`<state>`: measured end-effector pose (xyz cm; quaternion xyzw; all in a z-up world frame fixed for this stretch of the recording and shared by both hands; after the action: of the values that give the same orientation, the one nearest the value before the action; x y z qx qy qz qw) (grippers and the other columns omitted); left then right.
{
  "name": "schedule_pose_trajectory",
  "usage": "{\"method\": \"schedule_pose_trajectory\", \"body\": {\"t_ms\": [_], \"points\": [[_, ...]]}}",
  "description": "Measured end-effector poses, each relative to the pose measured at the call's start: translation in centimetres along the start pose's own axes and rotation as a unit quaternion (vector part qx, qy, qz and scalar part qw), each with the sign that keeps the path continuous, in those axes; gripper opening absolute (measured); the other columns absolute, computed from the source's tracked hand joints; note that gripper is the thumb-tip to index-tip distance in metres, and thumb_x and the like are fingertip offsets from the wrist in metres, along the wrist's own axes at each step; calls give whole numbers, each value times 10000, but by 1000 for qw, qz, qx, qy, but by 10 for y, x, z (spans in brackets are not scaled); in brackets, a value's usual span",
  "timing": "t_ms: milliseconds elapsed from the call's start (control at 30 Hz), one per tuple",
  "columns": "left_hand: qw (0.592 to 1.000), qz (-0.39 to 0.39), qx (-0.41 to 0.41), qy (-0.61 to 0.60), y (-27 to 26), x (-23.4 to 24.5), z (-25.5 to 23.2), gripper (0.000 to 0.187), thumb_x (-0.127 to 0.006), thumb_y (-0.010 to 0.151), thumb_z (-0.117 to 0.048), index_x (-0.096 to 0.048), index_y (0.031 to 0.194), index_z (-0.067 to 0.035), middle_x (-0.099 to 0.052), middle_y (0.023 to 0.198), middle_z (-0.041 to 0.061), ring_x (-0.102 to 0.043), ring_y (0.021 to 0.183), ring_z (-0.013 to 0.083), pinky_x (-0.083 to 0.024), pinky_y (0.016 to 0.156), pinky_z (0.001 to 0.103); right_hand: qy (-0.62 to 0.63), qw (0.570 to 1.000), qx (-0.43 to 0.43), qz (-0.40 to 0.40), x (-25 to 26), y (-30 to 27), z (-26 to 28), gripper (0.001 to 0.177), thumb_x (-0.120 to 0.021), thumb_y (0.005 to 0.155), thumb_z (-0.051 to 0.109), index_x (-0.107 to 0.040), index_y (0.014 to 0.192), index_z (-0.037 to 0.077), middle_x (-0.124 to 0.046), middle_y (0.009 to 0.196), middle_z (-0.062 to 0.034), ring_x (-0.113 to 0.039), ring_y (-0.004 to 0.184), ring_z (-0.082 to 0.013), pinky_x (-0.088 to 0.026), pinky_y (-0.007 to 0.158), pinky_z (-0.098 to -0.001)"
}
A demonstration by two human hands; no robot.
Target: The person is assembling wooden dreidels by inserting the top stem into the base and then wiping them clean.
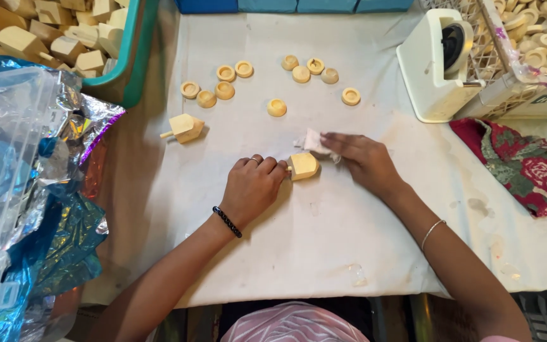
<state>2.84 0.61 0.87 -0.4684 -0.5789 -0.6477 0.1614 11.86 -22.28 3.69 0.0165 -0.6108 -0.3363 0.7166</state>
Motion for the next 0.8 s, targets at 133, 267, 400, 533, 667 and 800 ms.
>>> {"method": "schedule_pose_trajectory", "body": {"t_ms": [133, 267, 400, 533, 667, 800], "points": [[1000, 0, -13, 5, 0, 0, -2, 100, -680, 939, -212, -731, 958, -129, -653, 841, -3, -633, 804, 200, -496, 732, 384, 122, 989, -56, -58, -4, 1, 10, 376, -657, 886, -30, -656, 1227, 128, -661, 1398, -62, -640, 1295, -268, -545, 1056, -376], [999, 23, -34, 16, -1, -1, -3, 117, -663, 887, -161, -739, 976, -145, -656, 888, -5, -627, 851, 197, -491, 780, 388, 56, 991, 111, 44, -3, 23, 49, 482, -730, 883, 126, -623, 1348, 57, -604, 1438, -120, -560, 1334, -361, -466, 1060, -472], [999, 27, -41, 13, -1, -2, -5, 131, -661, 870, -155, -739, 975, -155, -661, 906, -10, -626, 875, 196, -487, 804, 392, 58, 994, 88, 24, -1, 15, 29, 453, -681, 896, 47, -673, 1342, 127, -656, 1411, -32, -603, 1332, -281, -488, 1082, -401], [999, 32, -39, 13, -5, -3, -4, 143, -668, 873, -160, -741, 996, -146, -664, 915, -16, -624, 878, 192, -483, 810, 387, 63, 995, 77, 23, 1, 7, 17, 424, -663, 869, -5, -719, 1267, 130, -693, 1355, -18, -629, 1321, -255, -509, 1081, -374], [999, 20, -39, 16, -3, -1, -5, 129, -682, 897, -173, -738, 1005, -133, -654, 901, -12, -622, 879, 196, -489, 820, 386, 123, 991, -55, -2, -3, 1, 5, 435, -636, 869, -60, -749, 1245, 129, -713, 1311, -64, -668, 1264, -255, -550, 1065, -366], [999, 6, -39, 8, -4, 0, -6, 118, -686, 913, -170, -737, 1010, -128, -645, 898, -8, -621, 886, 198, -494, 831, 390, 201, 975, -87, -46, -6, 2, 16, 383, -619, 956, -51, -691, 1307, 85, -714, 1328, -92, -690, 1260, -275, -566, 1052, -375]]}}
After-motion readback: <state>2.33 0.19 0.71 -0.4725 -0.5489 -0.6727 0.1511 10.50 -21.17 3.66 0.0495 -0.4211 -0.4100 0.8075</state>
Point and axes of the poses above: each hand's wrist, its own y-axis towards the middle knuckle, its own x-axis out of the back of the hand, z = x × y, the point moved 3 cm from there along y, towards the middle knuckle
